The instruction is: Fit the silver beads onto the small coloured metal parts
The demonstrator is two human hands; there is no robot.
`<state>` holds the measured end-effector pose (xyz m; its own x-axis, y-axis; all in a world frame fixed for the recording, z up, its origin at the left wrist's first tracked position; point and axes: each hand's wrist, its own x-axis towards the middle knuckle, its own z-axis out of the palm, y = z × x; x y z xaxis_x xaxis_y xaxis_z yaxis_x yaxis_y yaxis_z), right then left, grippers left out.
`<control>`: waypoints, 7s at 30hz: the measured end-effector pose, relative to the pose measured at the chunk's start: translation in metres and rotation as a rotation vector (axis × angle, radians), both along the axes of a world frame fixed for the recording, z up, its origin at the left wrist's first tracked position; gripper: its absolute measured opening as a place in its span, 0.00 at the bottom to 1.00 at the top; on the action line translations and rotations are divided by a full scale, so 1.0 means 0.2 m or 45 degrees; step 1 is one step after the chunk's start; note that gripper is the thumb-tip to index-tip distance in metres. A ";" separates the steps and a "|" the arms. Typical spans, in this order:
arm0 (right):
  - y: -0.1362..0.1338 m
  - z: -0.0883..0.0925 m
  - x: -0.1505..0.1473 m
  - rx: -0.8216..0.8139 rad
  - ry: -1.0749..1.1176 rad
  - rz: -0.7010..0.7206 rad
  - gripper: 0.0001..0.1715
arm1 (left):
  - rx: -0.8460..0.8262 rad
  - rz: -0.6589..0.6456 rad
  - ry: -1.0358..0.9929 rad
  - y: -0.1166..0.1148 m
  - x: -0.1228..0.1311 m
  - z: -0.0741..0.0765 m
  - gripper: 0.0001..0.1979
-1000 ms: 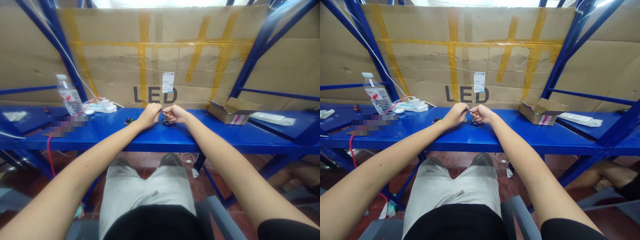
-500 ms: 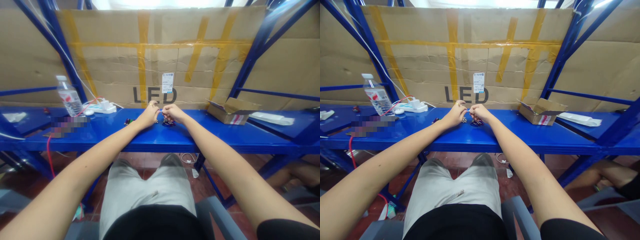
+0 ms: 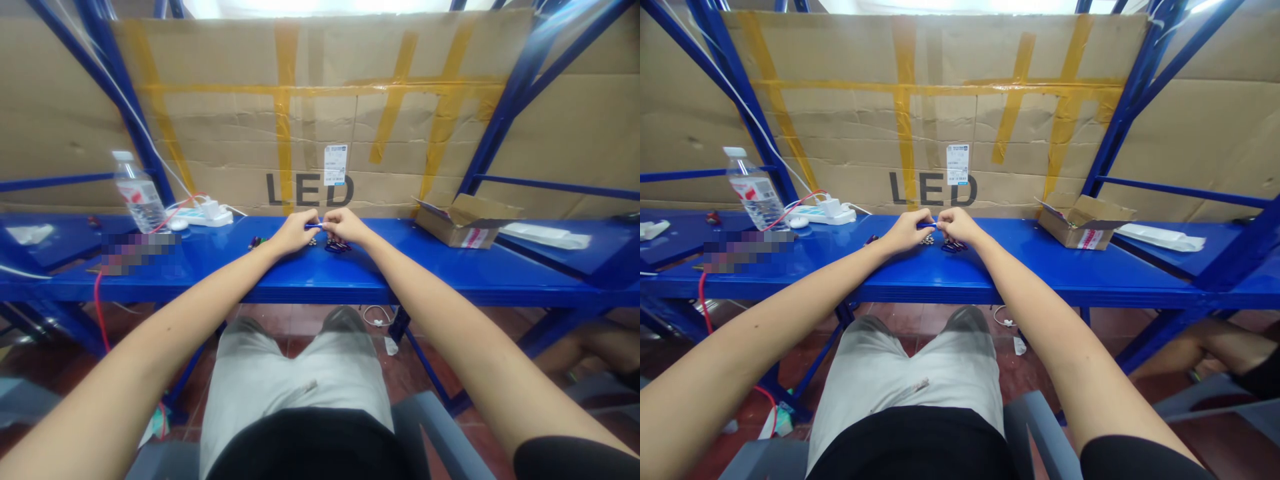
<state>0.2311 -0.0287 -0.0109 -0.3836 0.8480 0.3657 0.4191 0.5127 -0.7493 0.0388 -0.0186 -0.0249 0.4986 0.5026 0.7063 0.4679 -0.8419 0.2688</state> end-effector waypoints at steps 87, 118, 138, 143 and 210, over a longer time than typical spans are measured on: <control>0.03 0.00 0.02 0.575 -0.211 -0.103 0.14 | -0.093 0.063 0.066 0.05 -0.05 0.03 0.08; -0.03 0.03 0.02 -0.007 0.019 -0.013 0.11 | 0.140 0.061 0.192 0.05 -0.01 0.01 0.11; 0.01 0.06 0.04 -0.188 0.165 0.068 0.11 | -0.024 0.098 0.050 0.02 0.01 0.02 0.09; 0.01 0.04 0.03 -0.079 -0.020 0.003 0.12 | -0.057 0.073 0.052 0.02 0.00 0.01 0.08; -0.02 0.06 0.03 0.009 -0.042 0.030 0.03 | 0.074 0.110 0.171 0.00 -0.02 0.03 0.08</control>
